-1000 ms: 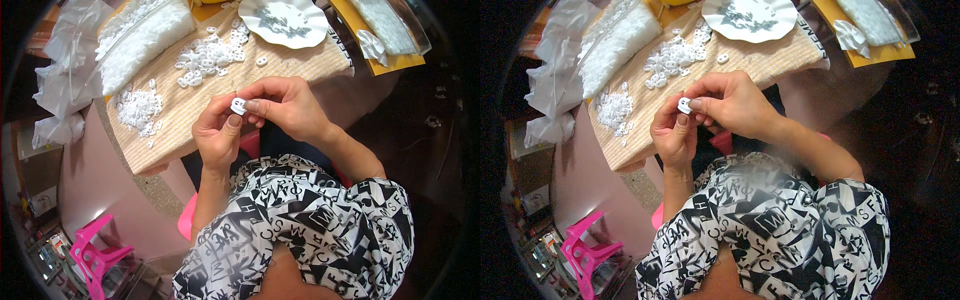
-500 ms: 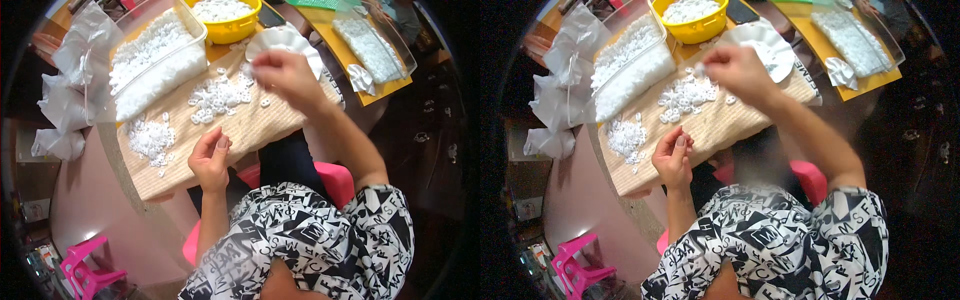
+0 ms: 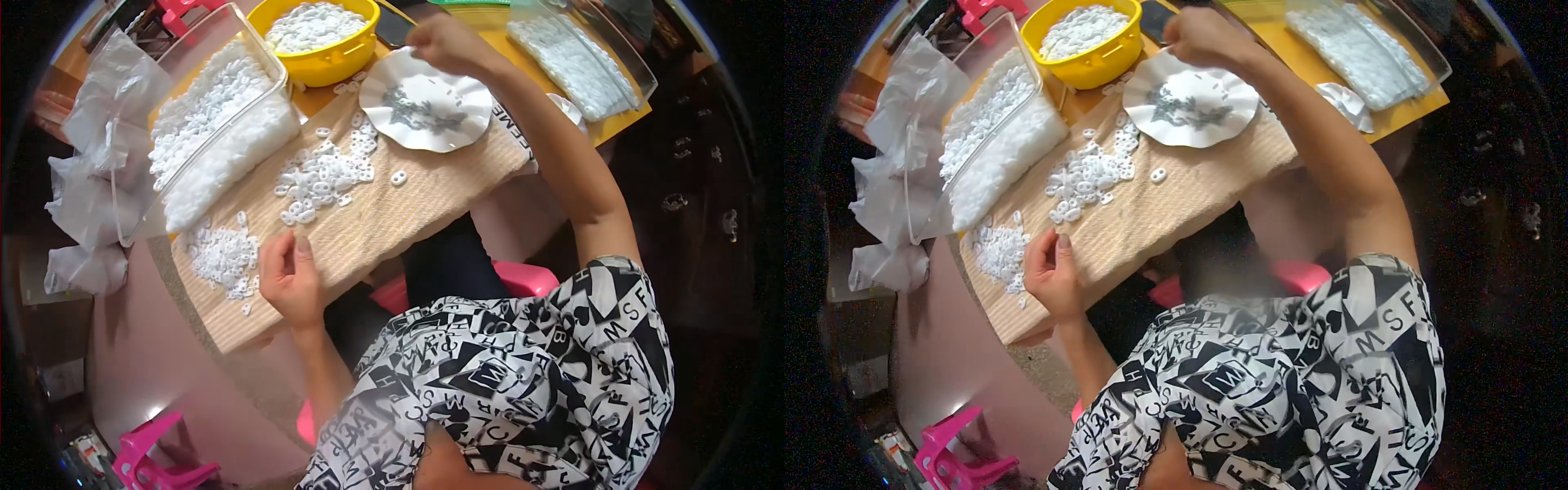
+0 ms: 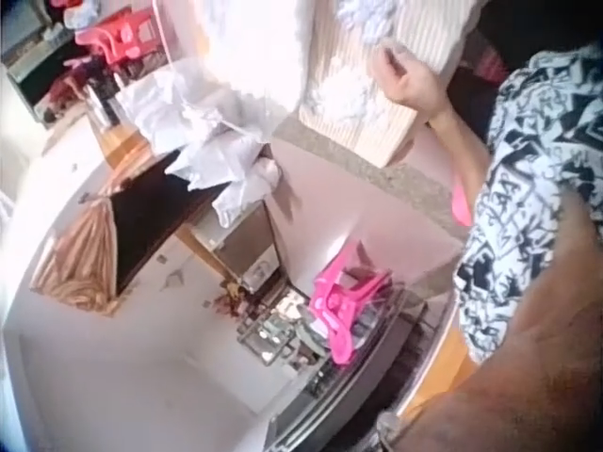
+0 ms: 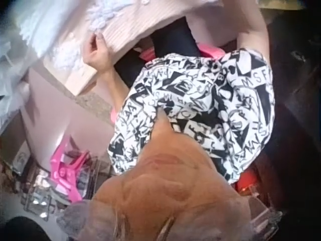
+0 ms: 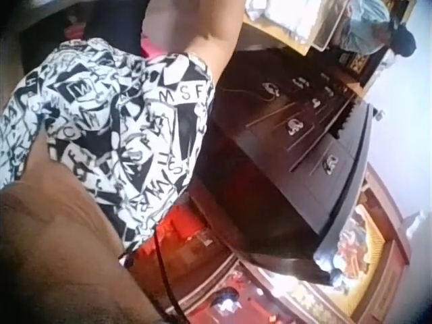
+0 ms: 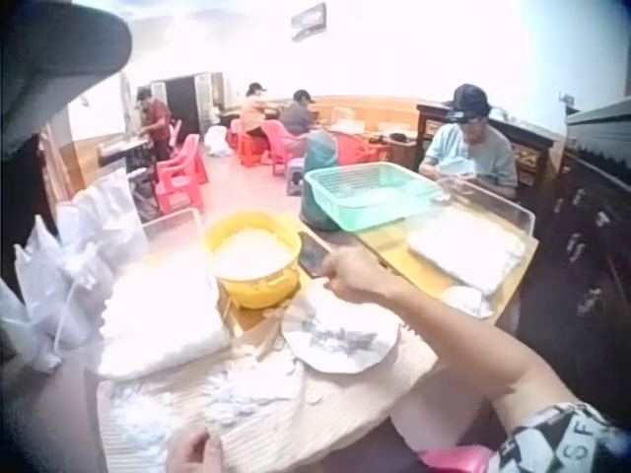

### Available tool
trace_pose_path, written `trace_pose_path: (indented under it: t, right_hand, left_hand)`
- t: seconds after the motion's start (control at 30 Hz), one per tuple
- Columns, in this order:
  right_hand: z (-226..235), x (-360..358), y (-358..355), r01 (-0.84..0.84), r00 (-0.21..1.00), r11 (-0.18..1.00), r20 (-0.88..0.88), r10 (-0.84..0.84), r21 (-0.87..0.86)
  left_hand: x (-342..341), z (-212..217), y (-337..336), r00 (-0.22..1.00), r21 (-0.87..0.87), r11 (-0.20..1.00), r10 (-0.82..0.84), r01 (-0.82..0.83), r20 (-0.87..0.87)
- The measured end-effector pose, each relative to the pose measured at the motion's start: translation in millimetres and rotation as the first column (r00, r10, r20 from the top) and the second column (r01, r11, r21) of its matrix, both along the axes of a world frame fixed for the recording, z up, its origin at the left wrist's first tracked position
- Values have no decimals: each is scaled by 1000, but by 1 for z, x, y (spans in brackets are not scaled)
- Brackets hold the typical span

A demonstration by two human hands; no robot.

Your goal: Manual assembly of small hardware parts by inserting silver metal rings into white plastic components.

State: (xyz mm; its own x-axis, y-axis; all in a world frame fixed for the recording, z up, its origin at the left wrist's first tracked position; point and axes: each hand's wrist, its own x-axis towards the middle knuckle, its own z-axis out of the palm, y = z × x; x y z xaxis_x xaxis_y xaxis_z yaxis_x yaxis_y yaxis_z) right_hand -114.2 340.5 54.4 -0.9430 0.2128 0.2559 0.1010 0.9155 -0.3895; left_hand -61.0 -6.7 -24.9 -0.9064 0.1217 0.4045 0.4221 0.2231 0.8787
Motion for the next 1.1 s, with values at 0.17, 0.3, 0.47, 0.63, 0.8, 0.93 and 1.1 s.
trace_pose_path:
  t: [0.17, 0.3, 0.47, 0.63, 0.8, 0.93, 1.1]
  right_hand:
    - [-22, 38, 9, -36, 992, 986, 121, 16, 165]
    - [-42, 30, 10, -4, 993, 978, 116, -21, 209]
    - [-45, 18, 2, 51, 997, 921, 37, -71, 386]
    - [-59, 15, 3, -34, 999, 840, 22, 27, 542]
    - [-58, 10, -7, -36, 999, 838, 25, 27, 544]
    - [-52, 14, -17, -6, 999, 873, 39, -15, 488]
    - [-37, 47, -28, -56, 995, 966, -68, 75, 251]
  left_hand:
    - [-13, 0, -4, 997, -227, 972, 43, -56, -60]
    - [-13, -1, -7, 997, -270, 960, 71, -80, -43]
    - [-21, -6, -16, 980, -396, 905, 93, -157, -175]
    - [-25, -8, -7, 986, -421, 897, 83, -137, -144]
    - [-23, -3, -5, 989, -395, 913, 47, -99, -139]
    - [-25, -3, -8, 989, -382, 921, 25, -78, -144]
    - [-26, 1, 9, 944, -443, 894, -93, -60, -316]
